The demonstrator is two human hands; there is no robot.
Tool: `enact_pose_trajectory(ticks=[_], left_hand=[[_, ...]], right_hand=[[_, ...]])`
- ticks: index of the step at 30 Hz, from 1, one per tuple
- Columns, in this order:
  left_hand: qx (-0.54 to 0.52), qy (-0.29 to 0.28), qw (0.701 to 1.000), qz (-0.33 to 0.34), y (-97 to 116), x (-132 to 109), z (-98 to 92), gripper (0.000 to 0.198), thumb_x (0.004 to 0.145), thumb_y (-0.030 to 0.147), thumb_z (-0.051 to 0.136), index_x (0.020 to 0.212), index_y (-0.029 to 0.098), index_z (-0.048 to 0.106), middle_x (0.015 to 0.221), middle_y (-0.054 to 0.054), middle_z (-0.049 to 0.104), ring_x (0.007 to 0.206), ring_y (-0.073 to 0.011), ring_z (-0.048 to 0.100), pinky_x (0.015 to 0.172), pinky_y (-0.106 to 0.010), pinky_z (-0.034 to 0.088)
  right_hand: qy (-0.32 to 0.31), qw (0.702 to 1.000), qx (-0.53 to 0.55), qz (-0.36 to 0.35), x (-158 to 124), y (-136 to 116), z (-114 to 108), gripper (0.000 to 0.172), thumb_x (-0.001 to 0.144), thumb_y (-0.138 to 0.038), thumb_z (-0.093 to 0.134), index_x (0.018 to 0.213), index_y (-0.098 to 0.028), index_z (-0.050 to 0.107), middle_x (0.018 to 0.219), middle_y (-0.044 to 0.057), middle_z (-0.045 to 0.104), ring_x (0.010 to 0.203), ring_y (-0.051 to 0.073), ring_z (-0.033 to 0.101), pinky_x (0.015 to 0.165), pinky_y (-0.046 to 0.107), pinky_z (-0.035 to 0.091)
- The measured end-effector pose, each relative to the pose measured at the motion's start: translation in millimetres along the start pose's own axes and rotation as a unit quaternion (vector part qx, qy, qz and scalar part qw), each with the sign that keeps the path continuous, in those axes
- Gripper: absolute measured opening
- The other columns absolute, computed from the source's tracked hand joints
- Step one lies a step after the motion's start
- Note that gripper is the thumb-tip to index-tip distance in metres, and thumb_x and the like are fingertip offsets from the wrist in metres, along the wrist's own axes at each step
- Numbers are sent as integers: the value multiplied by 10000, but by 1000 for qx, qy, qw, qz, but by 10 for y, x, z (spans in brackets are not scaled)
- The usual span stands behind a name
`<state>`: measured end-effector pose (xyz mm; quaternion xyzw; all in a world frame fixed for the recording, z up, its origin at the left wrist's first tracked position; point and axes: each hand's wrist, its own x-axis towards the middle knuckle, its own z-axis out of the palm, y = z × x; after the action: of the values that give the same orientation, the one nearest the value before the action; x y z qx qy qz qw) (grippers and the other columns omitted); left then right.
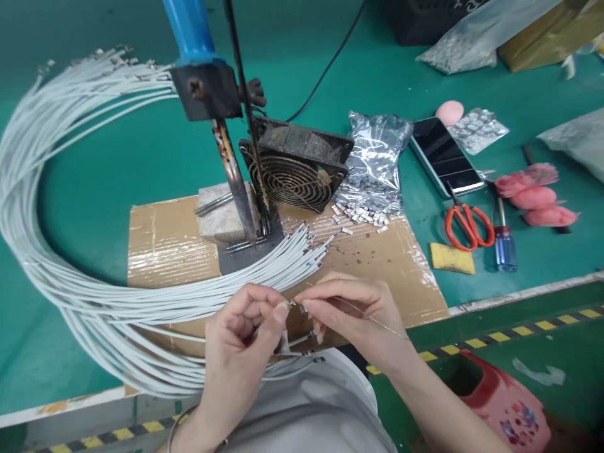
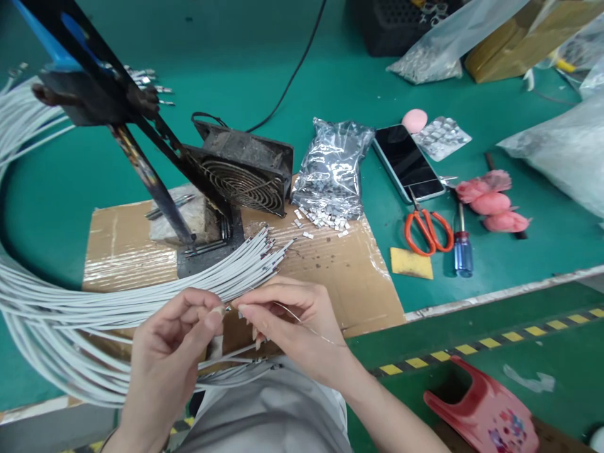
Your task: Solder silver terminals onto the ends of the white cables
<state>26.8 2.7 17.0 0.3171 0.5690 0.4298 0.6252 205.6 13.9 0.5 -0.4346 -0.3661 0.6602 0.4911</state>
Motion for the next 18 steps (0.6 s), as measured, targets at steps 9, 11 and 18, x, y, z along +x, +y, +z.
enact_pose_trajectory(ticks=[9, 11, 18], left_hand=[[37, 43, 998, 12, 88, -59, 112, 170, 855, 292, 887, 782, 195, 768, 567, 48, 617, 498, -77, 426, 480, -157, 340], [61, 75, 995, 21, 121, -87, 192, 133, 836, 233, 858, 769, 203, 748, 576, 52, 629, 494, -79, 430, 479, -168, 336], [127, 97, 986, 42, 101, -123, 248, 125, 834, 247, 830, 767, 200, 735, 561, 42, 632, 482, -79, 447, 484, -182, 316]], right_hand=[[-51, 997, -28, 51, 28, -78, -36, 112, 915, -252, 905, 1012, -287, 947, 797, 12, 770, 544, 77, 669, 499, 170, 559], [-67, 994, -67, 48, 31, -124, -57, 108, 938, -264, 881, 1027, -255, 941, 806, 19, 771, 557, 88, 654, 496, 187, 550], [-118, 941, -299, -110, 25, -284, -120, 203, 1080, -175, 679, 1087, -200, 880, 875, 45, 799, 722, 132, 715, 634, 230, 560]])
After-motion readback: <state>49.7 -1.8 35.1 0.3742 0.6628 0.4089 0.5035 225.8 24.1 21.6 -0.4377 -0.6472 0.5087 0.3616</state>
